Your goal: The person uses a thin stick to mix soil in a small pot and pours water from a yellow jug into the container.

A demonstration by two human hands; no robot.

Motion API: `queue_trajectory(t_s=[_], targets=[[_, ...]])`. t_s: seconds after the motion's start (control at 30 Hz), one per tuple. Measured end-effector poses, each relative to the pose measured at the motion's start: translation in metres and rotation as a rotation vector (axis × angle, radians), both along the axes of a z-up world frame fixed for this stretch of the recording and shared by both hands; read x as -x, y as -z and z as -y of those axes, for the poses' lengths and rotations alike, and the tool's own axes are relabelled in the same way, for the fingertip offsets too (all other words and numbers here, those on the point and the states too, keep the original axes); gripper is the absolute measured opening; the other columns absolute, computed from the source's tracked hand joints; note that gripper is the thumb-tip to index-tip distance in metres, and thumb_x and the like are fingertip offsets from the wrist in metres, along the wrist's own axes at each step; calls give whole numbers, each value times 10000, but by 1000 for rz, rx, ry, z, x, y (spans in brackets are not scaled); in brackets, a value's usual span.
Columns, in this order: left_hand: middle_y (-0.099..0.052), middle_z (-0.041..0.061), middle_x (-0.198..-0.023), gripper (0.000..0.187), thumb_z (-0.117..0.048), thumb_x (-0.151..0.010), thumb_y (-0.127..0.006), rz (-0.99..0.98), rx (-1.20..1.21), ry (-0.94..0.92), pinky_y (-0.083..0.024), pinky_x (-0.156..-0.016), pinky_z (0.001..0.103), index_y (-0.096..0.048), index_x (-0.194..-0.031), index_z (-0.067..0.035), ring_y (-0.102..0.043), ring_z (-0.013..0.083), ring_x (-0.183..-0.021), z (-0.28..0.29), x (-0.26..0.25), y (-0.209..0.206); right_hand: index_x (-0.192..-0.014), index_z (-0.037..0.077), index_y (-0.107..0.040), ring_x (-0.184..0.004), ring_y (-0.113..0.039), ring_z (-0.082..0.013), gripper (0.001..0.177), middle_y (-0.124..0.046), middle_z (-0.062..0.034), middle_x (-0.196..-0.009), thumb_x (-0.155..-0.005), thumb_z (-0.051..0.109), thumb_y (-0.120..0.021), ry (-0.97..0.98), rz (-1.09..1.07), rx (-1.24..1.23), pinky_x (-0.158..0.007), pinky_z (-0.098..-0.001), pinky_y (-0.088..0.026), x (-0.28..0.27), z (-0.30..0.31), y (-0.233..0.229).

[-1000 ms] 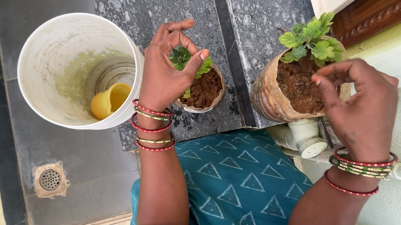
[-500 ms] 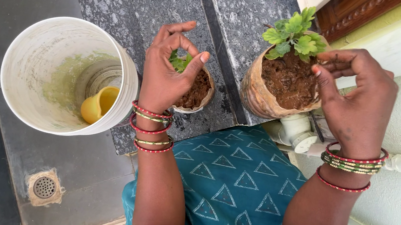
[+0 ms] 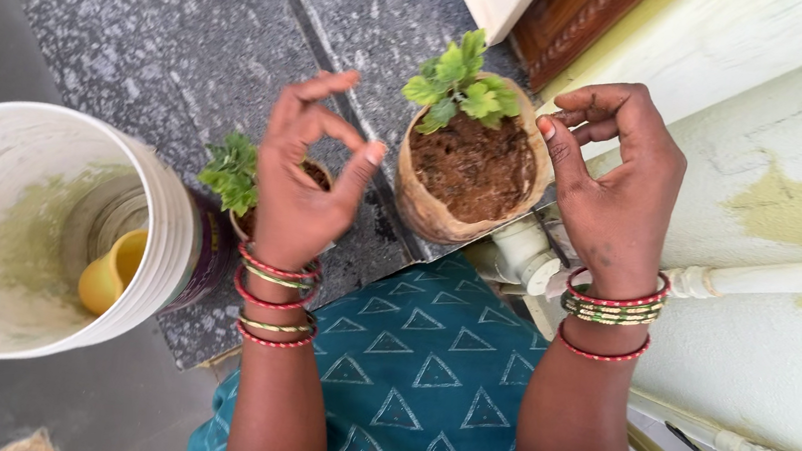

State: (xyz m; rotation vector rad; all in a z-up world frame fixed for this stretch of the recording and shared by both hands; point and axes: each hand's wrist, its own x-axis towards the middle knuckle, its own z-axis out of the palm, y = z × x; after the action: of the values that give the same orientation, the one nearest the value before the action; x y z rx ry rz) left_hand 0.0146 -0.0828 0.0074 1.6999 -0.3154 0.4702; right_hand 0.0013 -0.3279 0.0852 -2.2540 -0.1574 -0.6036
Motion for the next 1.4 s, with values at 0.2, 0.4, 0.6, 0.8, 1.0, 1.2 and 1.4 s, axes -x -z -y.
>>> queue_trajectory(t_s=[0.2,0.4,0.6,0.8,1.0,1.2,1.4], targets=[[-574,124,-1493,193,-61,-880,-751,-2,-96,47,-288,-1286,568,-741,-1069,-103,-456,358,-1491,37,2,-2,-987,92,-748,-826,-721,-107,48,-762,-24,-918,-1030,91,-769,-102,-90,137,-771,-265,-555,-9,14,10],[-579,112,-1495,196,-86,-897,-756,-5,-136,9,-284,-1293,576,-748,-1091,-108,-434,376,-1512,37,-1,0,-931,113,-723,-780,-701,-113,81,-741,0,-890,-946,156,-791,-92,-159,150,-809,-306,-521,-13,6,17],[-582,118,-1487,165,-132,-911,-749,-9,-167,9,-279,-1285,584,-754,-1074,-115,-436,374,-1504,37,-1,3,-969,104,-743,-806,-669,-178,90,-720,-14,-873,-940,161,-807,-87,-46,289,-915,-370,-423,-10,1,14],[-582,114,-1482,149,-138,-909,-752,-18,-150,5,-287,-1270,581,-754,-1056,-114,-424,382,-1505,38,-2,4,-907,108,-742,-761,-630,-199,129,-696,-21,-812,-961,191,-825,-78,-31,325,-889,-376,-421,-10,0,12],[-597,112,-1476,149,-179,-910,-795,8,-115,-12,-291,-1301,585,-746,-1031,-108,-456,362,-1497,38,0,9,-1032,88,-670,-849,-710,-116,152,-730,-8,-990,-947,121,-791,-90,-8,63,-851,-321,-534,-10,0,10],[-578,114,-1519,196,-193,-915,-830,95,-122,-63,-260,-1332,598,-651,-878,-121,-408,369,-1559,38,0,-4,-1042,98,-729,-781,-677,-176,166,-752,-49,-957,-903,98,-821,-92,13,195,-741,-306,-521,-8,7,4],[-514,151,-1552,206,-212,-910,-788,126,-160,-37,-223,-1304,620,-714,-1042,-72,-324,414,-1550,36,7,-20,-1151,74,-707,-995,-699,-156,167,-729,-60,-1095,-1000,47,-773,-114,-18,-33,-882,-292,-568,-4,8,-1]])
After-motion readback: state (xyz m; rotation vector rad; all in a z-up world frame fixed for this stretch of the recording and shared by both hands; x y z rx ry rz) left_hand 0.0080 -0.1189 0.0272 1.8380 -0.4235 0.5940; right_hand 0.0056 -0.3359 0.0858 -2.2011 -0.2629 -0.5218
